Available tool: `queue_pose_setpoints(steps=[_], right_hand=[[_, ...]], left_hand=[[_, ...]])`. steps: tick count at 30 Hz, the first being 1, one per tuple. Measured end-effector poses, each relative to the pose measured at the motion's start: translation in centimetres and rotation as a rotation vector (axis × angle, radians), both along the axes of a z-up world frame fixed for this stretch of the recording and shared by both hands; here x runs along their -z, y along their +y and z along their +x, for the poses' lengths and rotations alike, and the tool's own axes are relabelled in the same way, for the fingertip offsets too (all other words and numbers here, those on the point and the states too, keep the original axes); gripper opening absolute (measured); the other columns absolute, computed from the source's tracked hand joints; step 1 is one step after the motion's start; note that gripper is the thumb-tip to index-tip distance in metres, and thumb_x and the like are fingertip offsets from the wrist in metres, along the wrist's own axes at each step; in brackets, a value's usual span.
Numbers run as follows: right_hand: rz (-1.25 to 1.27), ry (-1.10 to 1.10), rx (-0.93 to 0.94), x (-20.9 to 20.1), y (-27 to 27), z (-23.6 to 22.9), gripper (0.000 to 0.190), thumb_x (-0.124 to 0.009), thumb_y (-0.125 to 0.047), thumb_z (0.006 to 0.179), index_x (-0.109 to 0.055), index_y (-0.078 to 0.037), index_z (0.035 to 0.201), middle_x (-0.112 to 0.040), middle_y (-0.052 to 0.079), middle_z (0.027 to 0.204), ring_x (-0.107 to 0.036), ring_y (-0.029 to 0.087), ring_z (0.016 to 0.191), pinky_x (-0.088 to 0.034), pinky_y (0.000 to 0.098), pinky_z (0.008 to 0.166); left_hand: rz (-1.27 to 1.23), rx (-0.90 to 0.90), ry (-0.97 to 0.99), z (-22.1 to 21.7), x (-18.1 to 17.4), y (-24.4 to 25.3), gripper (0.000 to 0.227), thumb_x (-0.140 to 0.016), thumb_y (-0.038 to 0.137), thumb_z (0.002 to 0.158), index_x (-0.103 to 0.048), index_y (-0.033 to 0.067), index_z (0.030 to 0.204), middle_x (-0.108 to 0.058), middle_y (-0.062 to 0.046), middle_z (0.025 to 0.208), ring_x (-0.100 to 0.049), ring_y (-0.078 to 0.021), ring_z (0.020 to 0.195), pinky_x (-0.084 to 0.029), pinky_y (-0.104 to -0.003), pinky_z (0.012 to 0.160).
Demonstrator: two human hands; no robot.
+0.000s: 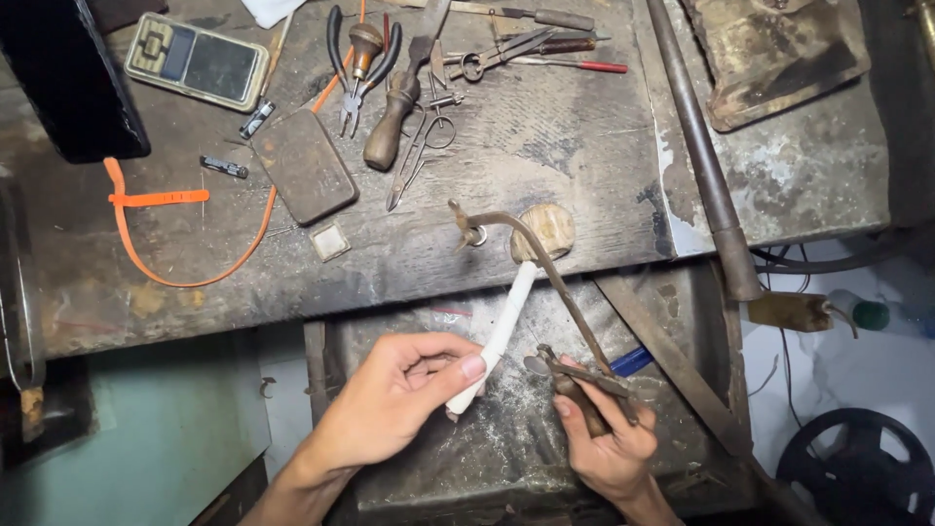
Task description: Using a jeweler's saw to precisely cut through a metal ring held in a wooden jig on a workbench.
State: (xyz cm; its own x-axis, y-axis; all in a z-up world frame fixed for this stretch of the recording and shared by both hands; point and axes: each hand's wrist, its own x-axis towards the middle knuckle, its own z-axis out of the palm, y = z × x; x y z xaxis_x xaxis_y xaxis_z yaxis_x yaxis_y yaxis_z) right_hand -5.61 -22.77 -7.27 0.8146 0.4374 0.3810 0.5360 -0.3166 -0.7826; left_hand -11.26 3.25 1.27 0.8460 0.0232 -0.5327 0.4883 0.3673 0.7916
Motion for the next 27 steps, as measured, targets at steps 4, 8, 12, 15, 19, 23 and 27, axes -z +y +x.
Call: queue_pose_setpoints(steps=[4, 8, 12, 15, 19, 23, 27], right_hand=[[0.051, 0.034, -0.001, 1.1, -0.7, -0.7, 0.027, -0.083, -0.004, 0.08, -0.074, 0.0, 0.106, -0.077, 0.015, 0.111, -0.083, 0.021, 0.09, -0.069, 0.0192, 0.081], [0.047, 0.006, -0.022, -0.2, 0.4, -0.7, 0.031, -0.081, -0.004, 0.081, -0.072, 0.007, 0.108, -0.076, 0.019, 0.111, -0.082, 0.026, 0.094, -0.069, 0.0256, 0.087], [0.083, 0.011, -0.062, 1.2, -0.1, -1.0, 0.033, -0.082, -0.005, 0.083, -0.071, 0.004, 0.112, -0.077, 0.015, 0.112, -0.084, 0.024, 0.093, -0.072, 0.0222, 0.083], [0.068, -0.01, -0.011, 1.1, -0.2, -1.2, 0.03, -0.082, -0.004, 0.082, -0.072, 0.007, 0.108, -0.076, 0.015, 0.111, -0.082, 0.023, 0.096, -0.064, 0.0234, 0.096], [0.089, 0.037, -0.001, -0.1, 0.7, -1.0, 0.03, -0.08, -0.001, 0.081, -0.071, 0.01, 0.107, -0.075, 0.022, 0.111, -0.081, 0.029, 0.097, -0.069, 0.0285, 0.091], [0.11, 0.039, -0.005, 0.2, 0.5, -1.0, 0.03, -0.08, -0.002, 0.082, -0.071, 0.008, 0.109, -0.075, 0.021, 0.111, -0.081, 0.029, 0.096, -0.07, 0.0274, 0.088], [0.072, 0.023, -0.015, 0.8, 0.1, -1.1, 0.03, -0.081, -0.005, 0.083, -0.072, 0.005, 0.11, -0.076, 0.017, 0.112, -0.083, 0.024, 0.093, -0.071, 0.0232, 0.084]], left_hand=[[0.039, -0.004, -0.028, 0.1, -0.3, -0.1, 0.023, -0.071, 0.019, 0.095, -0.079, -0.0022, 0.098, -0.071, -0.004, 0.078, -0.056, -0.0073, 0.067, -0.046, -0.022, 0.062], [-0.024, 0.047, 0.018, 0.1, 0.0, -0.6, 0.025, -0.071, 0.021, 0.094, -0.08, -0.0005, 0.103, -0.077, -0.005, 0.084, -0.064, -0.0073, 0.072, -0.051, -0.02, 0.065], [-0.033, 0.027, -0.04, 0.3, -0.3, -0.5, 0.026, -0.07, 0.021, 0.095, -0.078, -0.0015, 0.105, -0.077, -0.006, 0.084, -0.063, -0.0072, 0.071, -0.05, -0.021, 0.065], [0.023, 0.015, -0.041, 0.5, -0.4, -0.3, 0.029, -0.069, 0.021, 0.094, -0.079, -0.0008, 0.111, -0.078, -0.003, 0.097, -0.064, -0.0052, 0.084, -0.05, -0.02, 0.077], [0.036, 0.108, -0.023, 0.9, -1.4, -0.1, 0.03, -0.067, 0.026, 0.095, -0.079, 0.0025, 0.11, -0.078, -0.003, 0.087, -0.063, -0.0059, 0.073, -0.049, -0.02, 0.066], [-0.009, 0.074, -0.043, 0.7, -0.7, -0.3, 0.028, -0.067, 0.023, 0.096, -0.077, 0.001, 0.11, -0.074, -0.003, 0.086, -0.061, -0.0061, 0.075, -0.049, -0.02, 0.069], [-0.022, 0.095, -0.058, 0.9, -1.0, -0.2, 0.028, -0.067, 0.024, 0.096, -0.078, 0.0007, 0.109, -0.074, -0.004, 0.085, -0.063, -0.0074, 0.075, -0.049, -0.021, 0.069]])
